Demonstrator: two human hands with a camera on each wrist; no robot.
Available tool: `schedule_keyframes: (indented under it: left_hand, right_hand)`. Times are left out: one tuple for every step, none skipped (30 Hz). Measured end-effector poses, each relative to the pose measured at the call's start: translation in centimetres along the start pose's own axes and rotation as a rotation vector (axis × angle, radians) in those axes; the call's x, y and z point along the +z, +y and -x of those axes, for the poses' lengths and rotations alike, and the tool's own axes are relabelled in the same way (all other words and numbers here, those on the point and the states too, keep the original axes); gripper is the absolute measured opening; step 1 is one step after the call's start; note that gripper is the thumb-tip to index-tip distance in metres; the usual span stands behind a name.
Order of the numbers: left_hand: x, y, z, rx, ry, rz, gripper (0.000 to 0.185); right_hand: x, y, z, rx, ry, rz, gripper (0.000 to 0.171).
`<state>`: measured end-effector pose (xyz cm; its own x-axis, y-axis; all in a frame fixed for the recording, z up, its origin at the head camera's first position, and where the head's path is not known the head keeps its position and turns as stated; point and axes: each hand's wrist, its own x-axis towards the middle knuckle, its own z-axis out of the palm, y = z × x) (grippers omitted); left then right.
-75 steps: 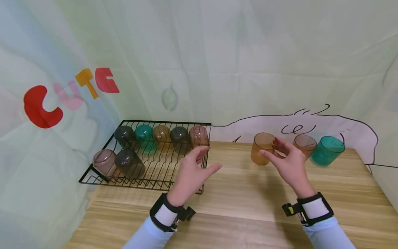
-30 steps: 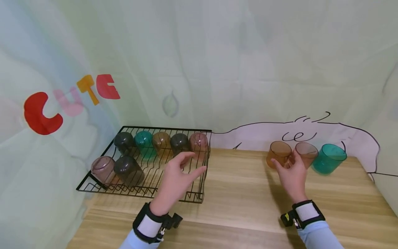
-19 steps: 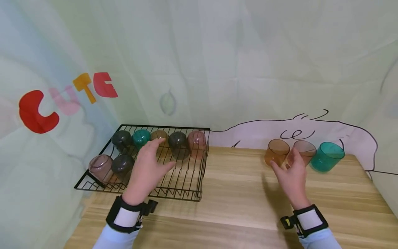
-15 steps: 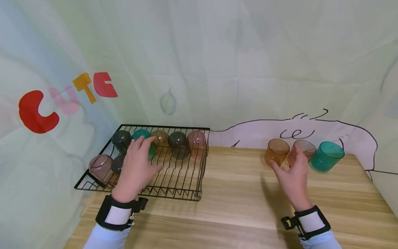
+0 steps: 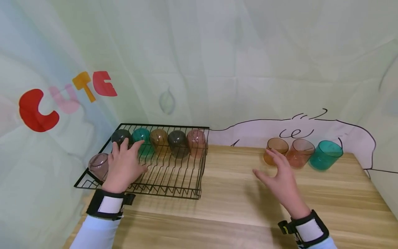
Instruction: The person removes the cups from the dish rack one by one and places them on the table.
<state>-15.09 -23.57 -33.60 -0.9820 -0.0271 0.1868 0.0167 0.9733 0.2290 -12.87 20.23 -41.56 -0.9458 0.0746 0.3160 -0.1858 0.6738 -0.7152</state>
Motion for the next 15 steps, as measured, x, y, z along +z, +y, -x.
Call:
schedule_keyframes:
  left_hand:
    - [0.0, -0.1, 0.0, -0.004, -0.008, -0.012, 0.085]
    - [0.0, -0.1, 0.0, -0.010, -0.020, -0.023, 0.084]
    - [0.0, -0.2, -0.1, -0.015, -0.034, -0.035, 0.083]
    - [0.0, -0.2, 0.0, -0.022, -0.052, -0.046, 0.082]
    - [0.0, -0.2, 0.0, -0.030, -0.072, -0.054, 0.082]
    - [0.1, -0.2, 0.0, -0.037, -0.094, -0.062, 0.082]
    - [0.1, -0.2, 0.0, -0.046, -0.117, -0.070, 0.082]
    - [0.2, -0.2, 0.1, -0.054, -0.137, -0.075, 0.082]
    - [0.2, -0.2, 0.1, -0.062, -0.154, -0.079, 0.082]
    - [0.3, -0.2, 0.1, -0.071, -0.168, -0.082, 0.083]
    - [0.4, -0.2, 0.1, -0.079, -0.176, -0.085, 0.083]
    - [0.4, -0.3, 0.0, -0.086, -0.180, -0.089, 0.083]
    - [0.5, -0.4, 0.0, -0.093, -0.181, -0.092, 0.082]
    - [0.5, -0.5, -0.1, -0.097, -0.182, -0.097, 0.080]
    - [0.5, -0.6, -0.1, -0.097, -0.181, -0.105, 0.076]
  right_hand:
    - [0.1, -0.1, 0.1, -0.007, -0.042, 0.005, 0.075]
    - [0.2, -0.2, 0.3, -0.021, -0.082, 0.003, 0.076]
    - [0.3, -0.3, 0.4, -0.035, -0.126, 0.002, 0.077]
    - [0.4, -0.4, 0.5, -0.044, -0.166, 0.006, 0.077]
    - [0.5, -0.5, 0.6, -0.058, -0.203, 0.007, 0.076]
    - [0.6, -0.7, 0.6, -0.064, -0.241, 0.009, 0.076]
    - [0.6, -0.8, 0.7, -0.066, -0.277, 0.006, 0.075]
    - [0.7, -1.0, 0.8, -0.070, -0.307, 0.005, 0.074]
    - [0.7, -1.1, 0.8, -0.072, -0.334, 0.009, 0.072]
    - [0.7, -1.2, 0.9, -0.074, -0.352, 0.012, 0.070]
    - [0.8, -1.3, 0.9, -0.079, -0.367, 0.014, 0.069]
    - [0.9, -1.3, 0.9, -0.082, -0.380, 0.015, 0.067]
    - [0.9, -1.4, 0.9, -0.085, -0.390, 0.016, 0.066]
    - [0.9, -1.4, 1.0, -0.088, -0.395, 0.020, 0.064]
    - [0.9, -1.5, 1.0, -0.092, -0.398, 0.023, 0.063]
